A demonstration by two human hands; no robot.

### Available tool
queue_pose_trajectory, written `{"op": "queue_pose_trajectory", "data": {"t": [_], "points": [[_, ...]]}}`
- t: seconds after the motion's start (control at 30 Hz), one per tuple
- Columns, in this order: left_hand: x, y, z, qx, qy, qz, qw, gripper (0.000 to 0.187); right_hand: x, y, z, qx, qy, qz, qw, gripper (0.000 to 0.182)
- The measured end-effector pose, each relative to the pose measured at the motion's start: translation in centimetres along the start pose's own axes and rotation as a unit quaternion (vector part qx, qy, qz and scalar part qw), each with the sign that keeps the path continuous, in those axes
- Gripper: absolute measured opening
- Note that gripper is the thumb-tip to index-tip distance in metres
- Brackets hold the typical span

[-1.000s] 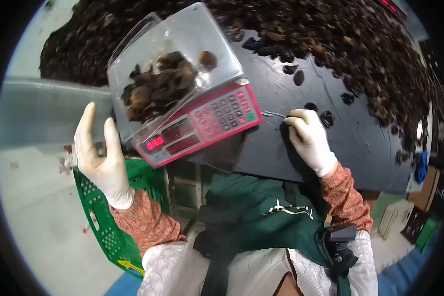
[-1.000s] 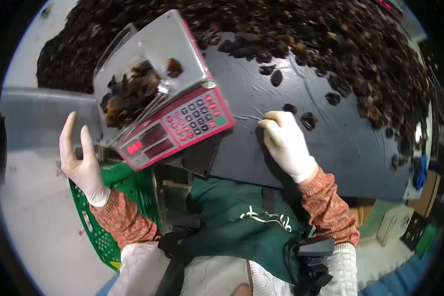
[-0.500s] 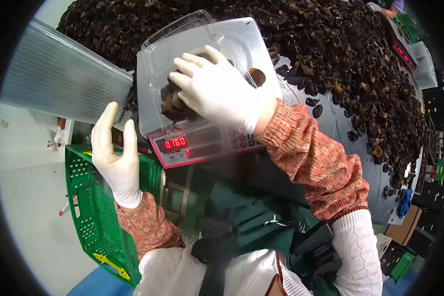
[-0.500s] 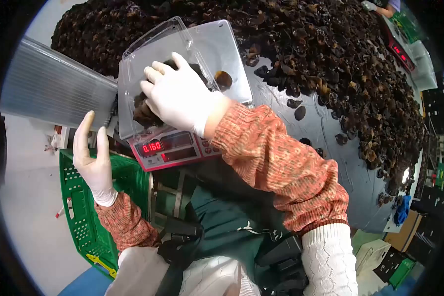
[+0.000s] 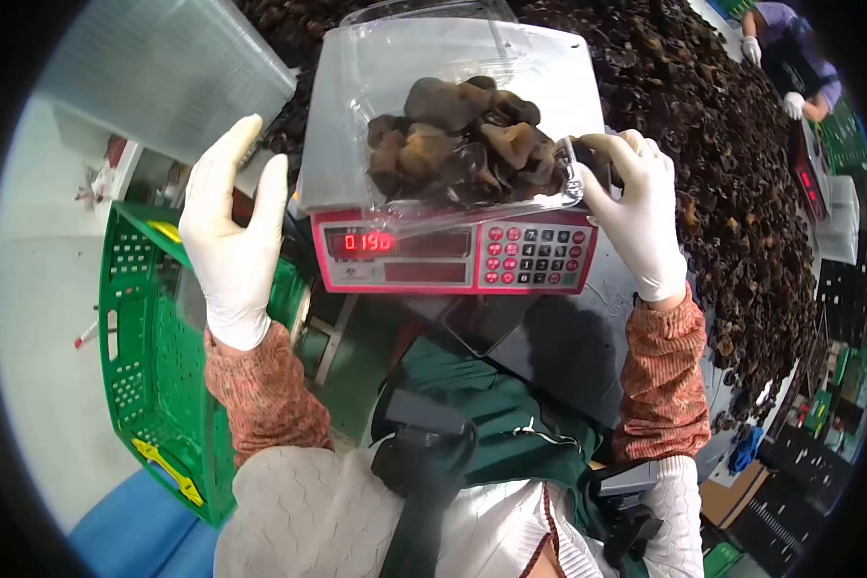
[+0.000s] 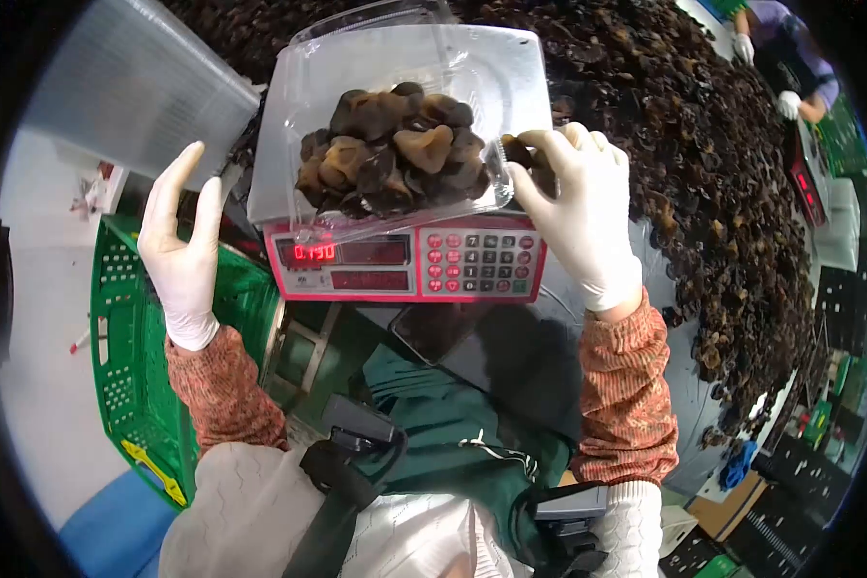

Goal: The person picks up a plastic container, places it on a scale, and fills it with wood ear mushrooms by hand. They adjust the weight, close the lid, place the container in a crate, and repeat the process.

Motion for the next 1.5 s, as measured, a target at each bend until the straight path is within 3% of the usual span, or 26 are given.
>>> {"op": "queue_pose_trajectory", "data": {"t": [0.07,0.3,0.57,0.8,0.87,0.93,1.0,1.07,1.2,1.27,1.33,1.4,1.43,1.5], "points": [[0.5,-0.5,0.0,-0.003,-0.012,-0.006,1.000,0.038,-0.5,0.3,0.4,-0.006,0.039,0.025,0.999,0.007],[0.9,-0.8,-0.5,0.000,-0.008,-0.027,1.000,0.037,-1.5,0.1,-3.2,-0.087,0.099,0.066,0.989,0.007],[0.8,-0.7,-0.2,0.001,-0.012,-0.006,1.000,0.037,-2.0,-2.7,-4.8,-0.062,0.112,0.152,0.980,0.010],[1.1,-1.0,-0.3,0.046,-0.036,-0.063,0.996,0.037,-2.4,-5.5,-4.6,0.003,0.054,0.098,0.994,0.010],[1.4,-1.4,-0.5,0.089,-0.017,-0.093,0.992,0.034,-2.4,-6.2,-4.6,0.009,0.155,0.149,0.977,0.015],[1.6,-2.3,0.1,0.136,-0.094,-0.171,0.971,0.030,-2.0,-5.3,-4.7,-0.007,0.201,0.197,0.959,0.016],[2.4,-3.5,1.0,0.173,-0.129,-0.203,0.955,0.022,-0.7,-2.9,-4.8,-0.037,0.187,0.119,0.974,0.015],[0.6,-4.2,1.4,0.198,-0.221,-0.310,0.903,0.020,1.3,0.0,-4.7,-0.051,0.237,0.072,0.967,0.011],[-0.7,-5.8,2.3,0.246,-0.289,-0.355,0.854,0.034,3.3,4.6,-1.3,-0.110,0.166,-0.067,0.978,0.014],[-0.9,-6.5,3.0,0.257,-0.382,-0.344,0.818,0.040,4.0,5.6,0.0,-0.044,0.164,-0.094,0.981,0.020],[-0.9,-7.0,4.1,0.275,-0.415,-0.377,0.781,0.045,3.2,6.2,0.5,-0.039,0.202,-0.068,0.976,0.021],[-1.2,-7.0,4.7,0.278,-0.462,-0.385,0.749,0.043,1.1,6.4,0.6,-0.061,0.287,0.037,0.955,0.022],[-1.6,-6.8,5.0,0.273,-0.449,-0.413,0.744,0.038,0.0,6.9,0.7,-0.029,0.378,0.113,0.919,0.024],[-1.8,-6.7,5.3,0.282,-0.464,-0.417,0.729,0.033,-2.4,8.1,1.9,-0.024,0.417,0.163,0.894,0.031]]}}
Point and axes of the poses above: each hand's wrist, its own y-axis towards the middle knuckle, its own z-axis out of the palm, x = y × z, the point moved 4 cm from there along y, towards the middle knuckle, and after that the axes turned 3 degrees about -x, right-handed, at the moved point
